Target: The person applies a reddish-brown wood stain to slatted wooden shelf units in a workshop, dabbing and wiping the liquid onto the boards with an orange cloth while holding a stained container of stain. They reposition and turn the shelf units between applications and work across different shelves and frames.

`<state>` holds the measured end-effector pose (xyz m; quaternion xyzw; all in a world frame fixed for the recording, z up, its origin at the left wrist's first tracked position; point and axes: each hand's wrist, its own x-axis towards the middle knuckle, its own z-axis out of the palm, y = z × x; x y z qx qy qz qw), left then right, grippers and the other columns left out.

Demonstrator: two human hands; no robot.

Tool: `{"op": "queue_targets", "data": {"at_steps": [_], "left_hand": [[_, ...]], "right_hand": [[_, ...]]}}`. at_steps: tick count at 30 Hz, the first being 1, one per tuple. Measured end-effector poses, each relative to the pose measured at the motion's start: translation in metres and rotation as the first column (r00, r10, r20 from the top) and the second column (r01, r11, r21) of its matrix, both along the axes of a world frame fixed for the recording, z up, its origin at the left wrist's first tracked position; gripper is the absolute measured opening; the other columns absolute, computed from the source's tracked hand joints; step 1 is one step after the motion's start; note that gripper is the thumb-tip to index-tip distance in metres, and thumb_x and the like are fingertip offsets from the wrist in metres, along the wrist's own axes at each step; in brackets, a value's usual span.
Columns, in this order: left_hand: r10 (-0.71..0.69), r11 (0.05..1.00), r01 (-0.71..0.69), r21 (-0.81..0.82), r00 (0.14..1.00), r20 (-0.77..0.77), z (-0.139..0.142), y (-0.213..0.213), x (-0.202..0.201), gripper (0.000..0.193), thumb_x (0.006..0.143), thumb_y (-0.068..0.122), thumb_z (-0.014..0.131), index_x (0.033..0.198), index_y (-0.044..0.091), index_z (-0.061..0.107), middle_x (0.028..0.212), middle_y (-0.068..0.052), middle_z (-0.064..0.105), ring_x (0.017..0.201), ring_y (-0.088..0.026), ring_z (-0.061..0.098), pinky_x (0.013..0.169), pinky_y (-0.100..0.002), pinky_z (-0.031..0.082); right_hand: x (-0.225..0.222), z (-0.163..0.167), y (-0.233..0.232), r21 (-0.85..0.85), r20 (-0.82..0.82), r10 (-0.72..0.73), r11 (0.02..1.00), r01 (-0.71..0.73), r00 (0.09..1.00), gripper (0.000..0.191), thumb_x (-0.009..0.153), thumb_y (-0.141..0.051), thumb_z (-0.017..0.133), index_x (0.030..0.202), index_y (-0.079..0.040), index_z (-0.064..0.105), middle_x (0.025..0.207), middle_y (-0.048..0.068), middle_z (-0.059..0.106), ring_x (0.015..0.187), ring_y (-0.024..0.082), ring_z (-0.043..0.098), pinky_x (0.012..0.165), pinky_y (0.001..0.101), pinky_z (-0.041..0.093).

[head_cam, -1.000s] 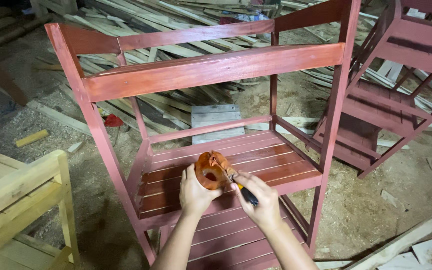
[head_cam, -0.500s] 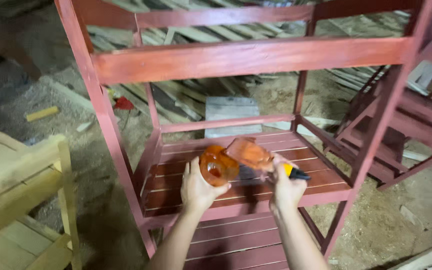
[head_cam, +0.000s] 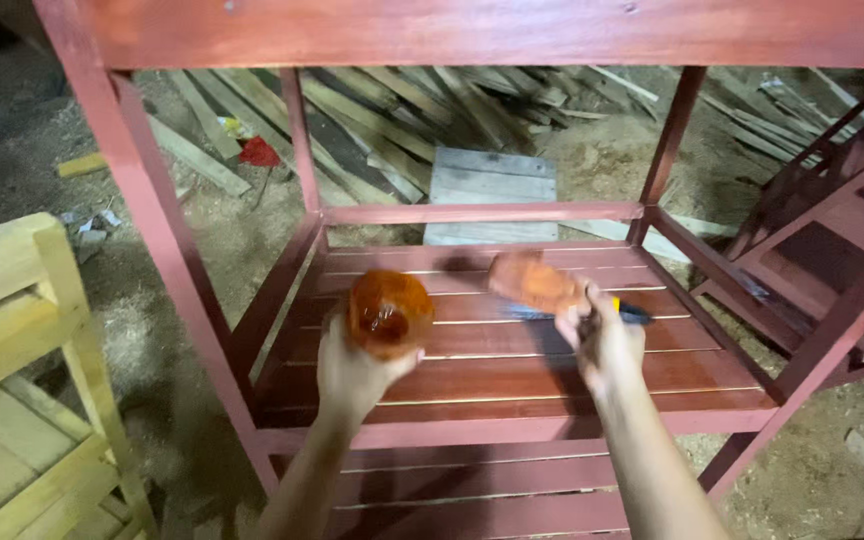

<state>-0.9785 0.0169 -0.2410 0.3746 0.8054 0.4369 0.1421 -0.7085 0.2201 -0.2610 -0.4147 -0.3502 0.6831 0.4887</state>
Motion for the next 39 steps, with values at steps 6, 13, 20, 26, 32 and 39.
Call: {"op": "queue_targets", "data": {"at_steps": [6, 13, 20, 26, 32, 39], "left_hand": [[0.033, 0.99, -0.039, 0.136, 0.998, 0.045, 0.011, -0.048, 0.042, 0.106, 0.045, 0.03, 0.1, 0.134, -0.001, 0.05, 0.128, -0.02, 0.058, 0.115, -0.035, 0.061, 0.097, -0.044, 0.052], [-0.002, 0.957, 0.01, 0.289, 1.0, -0.03, 0.019, -0.087, 0.079, 0.103, 0.044, 0.025, 0.1, 0.132, 0.0, 0.052, 0.126, -0.018, 0.06, 0.113, -0.034, 0.063, 0.094, -0.044, 0.053], [-0.042, 0.992, 0.04, 0.117, 0.999, 0.012, 0.007, -0.106, 0.121, 0.105, 0.043, 0.025, 0.102, 0.132, 0.002, 0.051, 0.125, -0.017, 0.058, 0.114, -0.032, 0.06, 0.092, -0.045, 0.052], [-0.013, 0.976, 0.017, 0.215, 1.0, -0.021, -0.004, -0.118, 0.165, 0.104, 0.044, 0.018, 0.099, 0.134, 0.001, 0.05, 0.124, -0.017, 0.058, 0.114, -0.031, 0.059, 0.093, -0.042, 0.053], [-0.158, 0.953, 0.031, 0.302, 0.899, 0.408, -0.007, -0.123, 0.206, 0.102, 0.05, 0.015, 0.096, 0.135, 0.001, 0.043, 0.128, -0.013, 0.055, 0.118, -0.024, 0.061, 0.086, -0.036, 0.064], [-0.17, 0.96, 0.104, 0.261, 0.954, 0.246, 0.006, -0.12, 0.225, 0.1, 0.048, 0.012, 0.097, 0.134, 0.001, 0.047, 0.123, -0.013, 0.058, 0.112, -0.025, 0.065, 0.086, -0.036, 0.064]], "right_hand": [[0.066, 0.007, -0.096, -0.122, 0.122, -0.061, 0.99, 0.075, 0.991, 0.033, 0.091, -0.023, 0.069, 0.118, -0.006, 0.067, 0.097, 0.003, 0.072, 0.088, 0.024, 0.072, 0.076, 0.0448, 0.059], [0.133, -0.051, -0.186, -0.014, 0.1, -0.115, 0.993, 0.117, 0.988, 0.036, 0.087, -0.005, 0.07, 0.122, 0.002, 0.065, 0.107, 0.016, 0.073, 0.096, 0.026, 0.072, 0.078, 0.0455, 0.063], [0.179, -0.085, -0.169, 0.112, 0.153, -0.097, 0.99, 0.08, 0.983, 0.036, 0.087, -0.001, 0.072, 0.122, 0.007, 0.067, 0.108, 0.018, 0.074, 0.095, 0.026, 0.072, 0.083, 0.0428, 0.063], [0.235, -0.082, -0.129, 0.166, 0.171, -0.201, 0.971, 0.173, 0.965, 0.035, 0.087, 0.001, 0.071, 0.12, 0.007, 0.065, 0.105, 0.019, 0.074, 0.093, 0.026, 0.075, 0.082, 0.0399, 0.065], [0.3, -0.058, -0.101, 0.283, 0.128, -0.368, 0.903, 0.322, 0.921, 0.031, 0.09, 0.0, 0.073, 0.12, 0.004, 0.064, 0.111, 0.014, 0.072, 0.098, 0.025, 0.072, 0.081, 0.0401, 0.064], [0.346, -0.026, -0.086, 0.29, 0.07, -0.409, 0.881, 0.373, 0.91, 0.019, 0.095, -0.001, 0.069, 0.114, 0.0, 0.067, 0.11, 0.012, 0.074, 0.098, 0.023, 0.074, 0.079, 0.0378, 0.064]]}}
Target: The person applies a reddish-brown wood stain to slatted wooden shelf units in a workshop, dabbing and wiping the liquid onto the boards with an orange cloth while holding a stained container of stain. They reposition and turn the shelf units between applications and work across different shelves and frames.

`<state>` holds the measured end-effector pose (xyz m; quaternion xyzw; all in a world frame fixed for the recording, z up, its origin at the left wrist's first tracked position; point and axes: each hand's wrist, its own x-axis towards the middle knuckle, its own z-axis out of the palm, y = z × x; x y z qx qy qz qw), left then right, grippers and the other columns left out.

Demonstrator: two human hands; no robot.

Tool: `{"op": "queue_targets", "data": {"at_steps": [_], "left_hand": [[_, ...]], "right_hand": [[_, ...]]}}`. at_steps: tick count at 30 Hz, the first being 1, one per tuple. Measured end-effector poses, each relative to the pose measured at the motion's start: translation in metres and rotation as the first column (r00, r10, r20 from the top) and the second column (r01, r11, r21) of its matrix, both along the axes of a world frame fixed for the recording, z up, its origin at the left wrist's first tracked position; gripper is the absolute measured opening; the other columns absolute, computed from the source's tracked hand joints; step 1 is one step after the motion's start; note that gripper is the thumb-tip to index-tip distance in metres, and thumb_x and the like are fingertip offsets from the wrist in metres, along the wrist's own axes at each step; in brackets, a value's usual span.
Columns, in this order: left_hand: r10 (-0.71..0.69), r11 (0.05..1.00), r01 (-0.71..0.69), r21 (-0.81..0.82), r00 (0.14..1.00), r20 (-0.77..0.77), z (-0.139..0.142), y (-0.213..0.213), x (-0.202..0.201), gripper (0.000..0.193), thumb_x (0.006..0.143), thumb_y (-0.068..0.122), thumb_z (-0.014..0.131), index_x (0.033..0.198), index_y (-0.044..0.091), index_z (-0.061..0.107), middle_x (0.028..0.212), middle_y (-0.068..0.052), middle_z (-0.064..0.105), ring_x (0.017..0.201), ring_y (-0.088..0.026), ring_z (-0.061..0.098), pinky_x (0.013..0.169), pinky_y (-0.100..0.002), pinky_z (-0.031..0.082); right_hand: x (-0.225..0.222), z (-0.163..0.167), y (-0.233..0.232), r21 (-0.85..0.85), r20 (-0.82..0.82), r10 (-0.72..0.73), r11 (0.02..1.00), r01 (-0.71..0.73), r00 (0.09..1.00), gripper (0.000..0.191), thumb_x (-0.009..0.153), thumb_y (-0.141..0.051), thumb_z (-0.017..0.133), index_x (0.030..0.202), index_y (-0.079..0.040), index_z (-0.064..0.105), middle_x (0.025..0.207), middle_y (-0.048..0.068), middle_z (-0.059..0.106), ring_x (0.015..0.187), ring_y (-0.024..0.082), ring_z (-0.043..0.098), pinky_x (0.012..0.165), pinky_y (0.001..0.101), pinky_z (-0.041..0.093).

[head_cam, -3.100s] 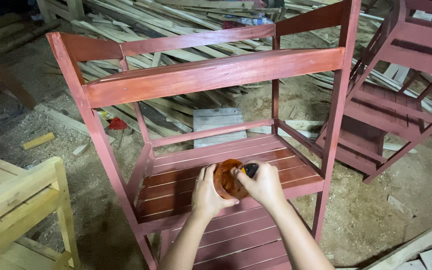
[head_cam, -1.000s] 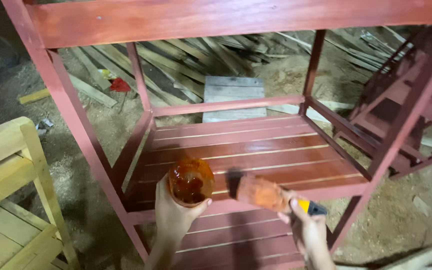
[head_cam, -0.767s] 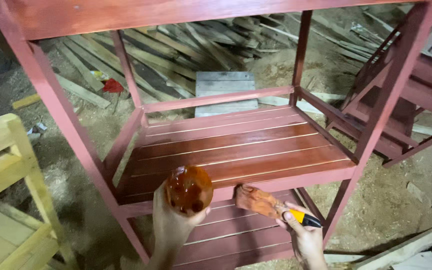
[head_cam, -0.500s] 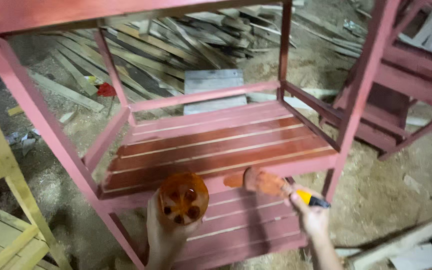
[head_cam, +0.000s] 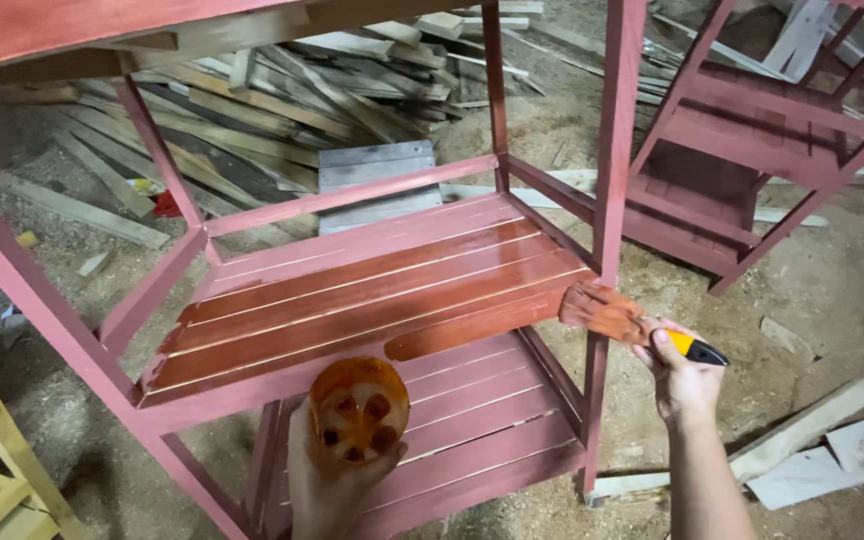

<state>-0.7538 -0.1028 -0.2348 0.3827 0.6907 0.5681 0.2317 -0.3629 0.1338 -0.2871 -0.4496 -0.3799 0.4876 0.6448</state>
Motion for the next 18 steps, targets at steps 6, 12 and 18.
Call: {"op": "queue_targets", "data": {"at_steps": [6, 12, 18], "left_hand": [[0.017, 0.999, -0.016, 0.051, 1.0, -0.014, 0.01, 0.007, 0.012, 0.095, 0.049, 0.01, 0.098, 0.13, 0.0, 0.05, 0.122, -0.014, 0.059, 0.111, -0.024, 0.066, 0.087, -0.036, 0.063], [-0.054, 0.998, 0.053, 0.04, 0.998, 0.029, 0.018, 0.017, 0.025, 0.094, 0.047, 0.01, 0.098, 0.128, 0.001, 0.053, 0.122, -0.013, 0.06, 0.11, -0.024, 0.067, 0.086, -0.035, 0.063], [-0.037, 0.999, 0.037, 0.034, 0.999, -0.01, 0.012, 0.027, 0.036, 0.1, 0.044, 0.012, 0.099, 0.131, 0.0, 0.05, 0.122, -0.015, 0.06, 0.109, -0.024, 0.067, 0.084, -0.036, 0.064]], "right_hand": [[-0.079, -0.008, -0.024, -0.085, 0.409, 0.233, 0.972, -0.218, 0.882, 0.014, 0.091, -0.002, 0.074, 0.104, 0.002, 0.078, 0.1, 0.014, 0.079, 0.08, 0.02, 0.073, 0.071, 0.0307, 0.061], [-0.127, -0.013, -0.041, 0.014, 0.316, 0.302, 0.946, -0.323, 0.899, 0.019, 0.082, -0.003, 0.079, 0.101, 0.0, 0.078, 0.099, 0.008, 0.08, 0.085, 0.015, 0.074, 0.077, 0.0288, 0.061], [-0.013, 0.009, 0.011, 0.002, 0.388, 0.001, 1.0, -0.002, 0.922, 0.017, 0.088, -0.004, 0.079, 0.105, 0.0, 0.076, 0.094, 0.01, 0.075, 0.078, 0.018, 0.07, 0.072, 0.0305, 0.061]]}}
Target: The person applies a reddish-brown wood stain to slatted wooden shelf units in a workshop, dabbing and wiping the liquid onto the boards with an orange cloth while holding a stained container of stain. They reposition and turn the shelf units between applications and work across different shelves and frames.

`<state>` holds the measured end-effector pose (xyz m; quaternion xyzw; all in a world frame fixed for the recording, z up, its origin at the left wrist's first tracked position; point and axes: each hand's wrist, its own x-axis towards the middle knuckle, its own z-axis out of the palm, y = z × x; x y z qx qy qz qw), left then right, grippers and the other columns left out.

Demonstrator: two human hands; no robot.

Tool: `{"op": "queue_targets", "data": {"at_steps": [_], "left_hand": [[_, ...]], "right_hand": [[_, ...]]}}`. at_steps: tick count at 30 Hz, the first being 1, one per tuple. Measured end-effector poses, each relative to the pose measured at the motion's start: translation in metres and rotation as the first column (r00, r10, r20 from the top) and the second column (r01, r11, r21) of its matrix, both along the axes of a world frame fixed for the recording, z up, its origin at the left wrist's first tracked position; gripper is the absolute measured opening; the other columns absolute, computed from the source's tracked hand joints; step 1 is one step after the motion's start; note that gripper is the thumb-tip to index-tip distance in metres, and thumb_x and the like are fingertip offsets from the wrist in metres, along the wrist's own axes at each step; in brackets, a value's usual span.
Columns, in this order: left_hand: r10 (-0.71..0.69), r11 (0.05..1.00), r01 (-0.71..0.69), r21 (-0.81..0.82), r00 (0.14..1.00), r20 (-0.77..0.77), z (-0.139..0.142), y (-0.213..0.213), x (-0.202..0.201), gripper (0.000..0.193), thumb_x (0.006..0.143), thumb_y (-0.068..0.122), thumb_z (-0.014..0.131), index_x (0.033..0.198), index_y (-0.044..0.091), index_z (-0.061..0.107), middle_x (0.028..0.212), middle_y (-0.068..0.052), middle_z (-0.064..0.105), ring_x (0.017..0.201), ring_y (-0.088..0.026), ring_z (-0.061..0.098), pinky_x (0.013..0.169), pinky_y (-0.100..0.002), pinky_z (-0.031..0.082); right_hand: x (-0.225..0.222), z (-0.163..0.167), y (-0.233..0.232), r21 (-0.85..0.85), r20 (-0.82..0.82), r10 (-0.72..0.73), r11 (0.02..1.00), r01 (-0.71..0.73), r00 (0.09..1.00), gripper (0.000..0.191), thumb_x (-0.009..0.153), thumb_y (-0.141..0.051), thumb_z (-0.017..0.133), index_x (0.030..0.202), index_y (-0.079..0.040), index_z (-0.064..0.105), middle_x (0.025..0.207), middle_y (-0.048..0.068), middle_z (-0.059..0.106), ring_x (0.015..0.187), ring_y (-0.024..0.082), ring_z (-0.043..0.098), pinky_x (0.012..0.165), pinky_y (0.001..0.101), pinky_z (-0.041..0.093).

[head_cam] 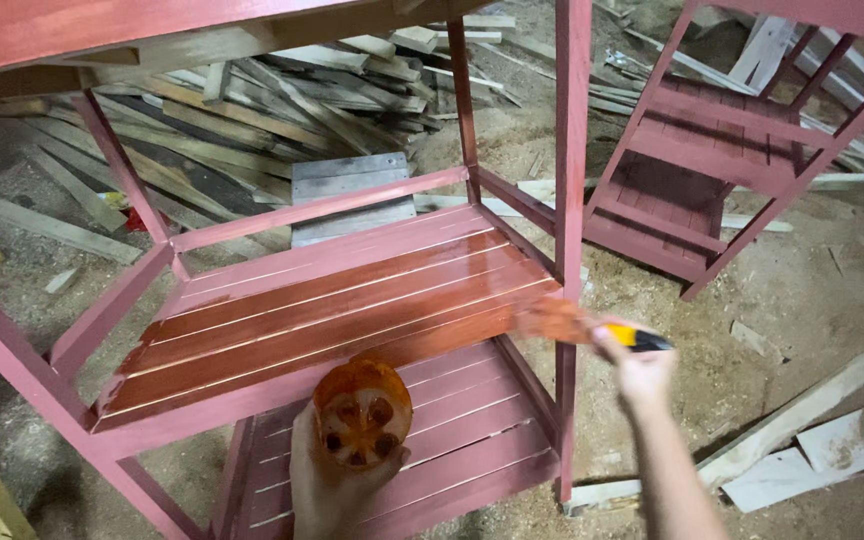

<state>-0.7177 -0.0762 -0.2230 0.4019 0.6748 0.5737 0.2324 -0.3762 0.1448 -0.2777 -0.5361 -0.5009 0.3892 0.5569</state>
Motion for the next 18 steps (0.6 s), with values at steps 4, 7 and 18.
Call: {"op": "queue_targets", "data": {"at_steps": [4, 7, 18], "left_hand": [[0.007, 1.0, -0.007, -0.009, 0.998, -0.057, -0.007, 0.001, 0.004, 0.104, 0.044, 0.013, 0.1, 0.133, -0.001, 0.048, 0.124, -0.015, 0.059, 0.113, -0.025, 0.065, 0.087, -0.036, 0.063], [0.02, 0.999, -0.024, -0.043, 0.995, -0.097, -0.009, 0.0, 0.006, 0.108, 0.043, 0.013, 0.101, 0.137, 0.0, 0.048, 0.125, -0.015, 0.058, 0.115, -0.026, 0.063, 0.088, -0.037, 0.062], [-0.078, 0.997, 0.079, -0.009, 0.996, 0.04, 0.006, 0.002, 0.001, 0.093, 0.046, 0.009, 0.097, 0.128, 0.002, 0.055, 0.12, -0.013, 0.063, 0.11, -0.024, 0.069, 0.086, -0.036, 0.063]], "right_hand": [[0.038, 0.002, 0.018, 0.06, -0.2, -0.037, 0.997, 0.05, 0.979, 0.023, 0.088, -0.004, 0.078, 0.109, 0.002, 0.072, 0.099, 0.01, 0.075, 0.084, 0.018, 0.072, 0.073, 0.0326, 0.063], [0.038, 0.002, 0.002, 0.043, -0.274, -0.092, 0.993, 0.108, 0.957, 0.023, 0.087, -0.005, 0.078, 0.108, 0.004, 0.071, 0.099, 0.013, 0.075, 0.085, 0.02, 0.074, 0.076, 0.0361, 0.065], [-0.088, 0.006, -0.079, 0.58, 0.385, -0.452, 0.797, 0.17, 0.805, 0.019, 0.092, -0.004, 0.077, 0.111, -0.003, 0.076, 0.114, 0.015, 0.076, 0.11, 0.024, 0.073, 0.101, 0.0339, 0.054]]}}
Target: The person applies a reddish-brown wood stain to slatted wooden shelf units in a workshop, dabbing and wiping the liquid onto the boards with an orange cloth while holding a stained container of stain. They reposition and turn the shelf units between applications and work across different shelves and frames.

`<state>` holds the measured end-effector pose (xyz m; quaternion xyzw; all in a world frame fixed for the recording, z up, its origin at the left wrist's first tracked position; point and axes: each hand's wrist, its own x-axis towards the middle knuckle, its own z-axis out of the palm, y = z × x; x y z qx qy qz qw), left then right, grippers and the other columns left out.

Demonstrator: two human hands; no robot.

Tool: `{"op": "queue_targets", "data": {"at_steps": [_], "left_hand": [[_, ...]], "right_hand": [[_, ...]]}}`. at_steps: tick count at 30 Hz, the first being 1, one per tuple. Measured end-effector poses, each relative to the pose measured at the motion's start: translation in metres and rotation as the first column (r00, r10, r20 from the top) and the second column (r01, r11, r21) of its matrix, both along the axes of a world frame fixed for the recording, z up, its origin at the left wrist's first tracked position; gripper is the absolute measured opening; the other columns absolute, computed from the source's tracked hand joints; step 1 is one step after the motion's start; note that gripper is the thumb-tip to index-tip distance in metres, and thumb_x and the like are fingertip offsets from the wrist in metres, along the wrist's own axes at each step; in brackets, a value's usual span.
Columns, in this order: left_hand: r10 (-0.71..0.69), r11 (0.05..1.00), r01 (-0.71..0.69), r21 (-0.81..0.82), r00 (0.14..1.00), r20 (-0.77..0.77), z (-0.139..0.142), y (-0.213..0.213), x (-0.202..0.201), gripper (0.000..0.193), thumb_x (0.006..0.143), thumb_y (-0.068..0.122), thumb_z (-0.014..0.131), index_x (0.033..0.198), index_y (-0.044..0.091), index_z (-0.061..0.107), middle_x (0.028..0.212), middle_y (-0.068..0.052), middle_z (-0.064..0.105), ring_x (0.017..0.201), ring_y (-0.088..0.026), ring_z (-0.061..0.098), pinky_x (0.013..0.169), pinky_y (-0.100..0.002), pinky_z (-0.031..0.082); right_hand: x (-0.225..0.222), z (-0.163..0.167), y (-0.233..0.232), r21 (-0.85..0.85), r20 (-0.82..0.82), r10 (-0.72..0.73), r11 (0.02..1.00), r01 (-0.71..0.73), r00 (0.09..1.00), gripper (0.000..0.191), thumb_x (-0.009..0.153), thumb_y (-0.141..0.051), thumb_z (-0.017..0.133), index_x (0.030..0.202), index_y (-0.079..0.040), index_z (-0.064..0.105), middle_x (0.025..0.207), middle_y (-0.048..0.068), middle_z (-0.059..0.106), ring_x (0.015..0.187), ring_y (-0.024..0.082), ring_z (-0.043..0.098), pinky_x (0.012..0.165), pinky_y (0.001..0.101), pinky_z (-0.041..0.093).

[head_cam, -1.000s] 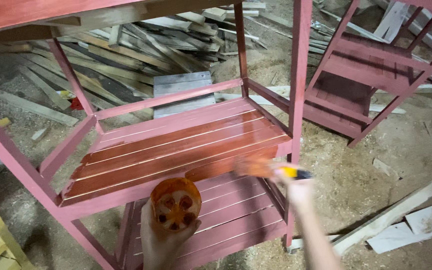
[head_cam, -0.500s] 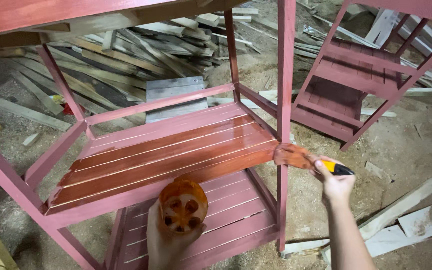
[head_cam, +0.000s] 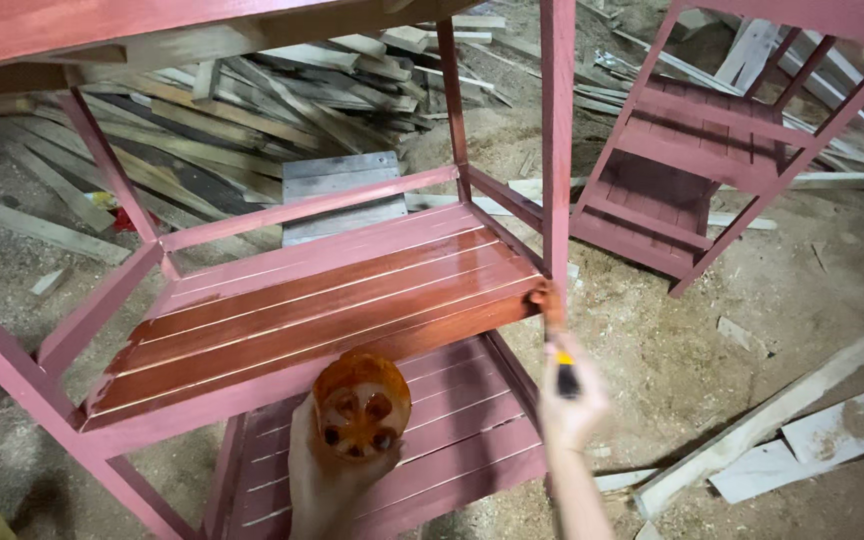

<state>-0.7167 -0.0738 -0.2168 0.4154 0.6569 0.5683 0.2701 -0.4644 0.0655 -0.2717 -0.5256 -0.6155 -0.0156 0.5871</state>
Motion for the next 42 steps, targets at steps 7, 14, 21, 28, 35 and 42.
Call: {"op": "queue_targets", "data": {"at_steps": [7, 14, 21, 28, 35, 42], "left_hand": [[-0.026, 0.999, 0.015, 0.051, 0.974, 0.227, 0.025, -0.007, 0.009, 0.095, 0.052, 0.002, 0.092, 0.136, 0.004, 0.048, 0.124, -0.011, 0.061, 0.112, -0.02, 0.068, 0.088, -0.033, 0.063], [-0.021, 0.999, 0.011, 0.044, 0.968, 0.249, 0.045, -0.015, 0.004, 0.09, 0.051, 0.0, 0.09, 0.134, 0.005, 0.054, 0.117, -0.01, 0.068, 0.108, -0.02, 0.071, 0.087, -0.034, 0.065], [0.046, 0.999, -0.046, -0.001, 0.99, 0.136, 0.039, -0.034, -0.022, 0.077, 0.05, 0.002, 0.092, 0.121, 0.002, 0.062, 0.112, -0.012, 0.073, 0.101, -0.021, 0.077, 0.084, -0.034, 0.063], [0.182, 0.983, -0.182, 0.004, 0.981, 0.064, 0.024, -0.064, -0.07, 0.088, 0.047, 0.004, 0.094, 0.127, 0.002, 0.057, 0.114, -0.012, 0.069, 0.1, -0.022, 0.074, 0.081, -0.035, 0.064], [0.177, 0.984, -0.177, 0.005, 0.983, 0.048, 0.012, -0.117, -0.148, 0.092, 0.048, 0.007, 0.095, 0.13, 0.003, 0.056, 0.114, -0.012, 0.069, 0.1, -0.021, 0.073, 0.083, -0.035, 0.061], [0.244, 0.96, -0.256, -0.109, 0.963, -0.112, 0.004, -0.153, -0.216, 0.089, 0.046, 0.016, 0.1, 0.123, 0.001, 0.058, 0.11, -0.013, 0.072, 0.098, -0.023, 0.073, 0.083, -0.037, 0.059]], "right_hand": [[-0.022, 0.019, -0.03, -0.072, 0.068, 0.127, 0.99, -0.122, 0.99, 0.016, 0.089, -0.002, 0.073, 0.105, -0.003, 0.075, 0.112, 0.014, 0.076, 0.106, 0.025, 0.074, 0.097, 0.0359, 0.056], [-0.002, 0.021, 0.0, 0.041, 0.098, -0.023, 0.999, 0.019, 0.995, 0.014, 0.091, -0.002, 0.074, 0.105, -0.002, 0.073, 0.11, 0.014, 0.075, 0.103, 0.026, 0.074, 0.096, 0.0352, 0.057], [-0.074, 0.013, -0.033, -0.035, 0.144, 0.071, 0.997, -0.067, 0.987, 0.012, 0.089, -0.004, 0.073, 0.102, -0.004, 0.074, 0.099, 0.016, 0.073, 0.092, 0.03, 0.073, 0.084, 0.0366, 0.058], [-0.154, 0.012, -0.082, -0.073, 0.048, 0.168, 0.984, -0.165, 0.985, 0.018, 0.086, -0.005, 0.074, 0.104, -0.005, 0.073, 0.102, 0.016, 0.074, 0.094, 0.029, 0.075, 0.081, 0.0352, 0.059], [-0.252, -0.005, -0.139, -0.031, 0.002, 0.214, 0.976, -0.214, 0.977, 0.016, 0.088, -0.005, 0.074, 0.104, -0.007, 0.071, 0.104, 0.013, 0.074, 0.102, 0.03, 0.076, 0.086, 0.0355, 0.061], [-0.341, -0.017, -0.193, -0.079, -0.029, 0.247, 0.965, -0.249, 0.969, 0.021, 0.083, -0.005, 0.076, 0.104, -0.008, 0.074, 0.106, 0.013, 0.074, 0.092, 0.029, 0.077, 0.075, 0.0337, 0.062]]}}
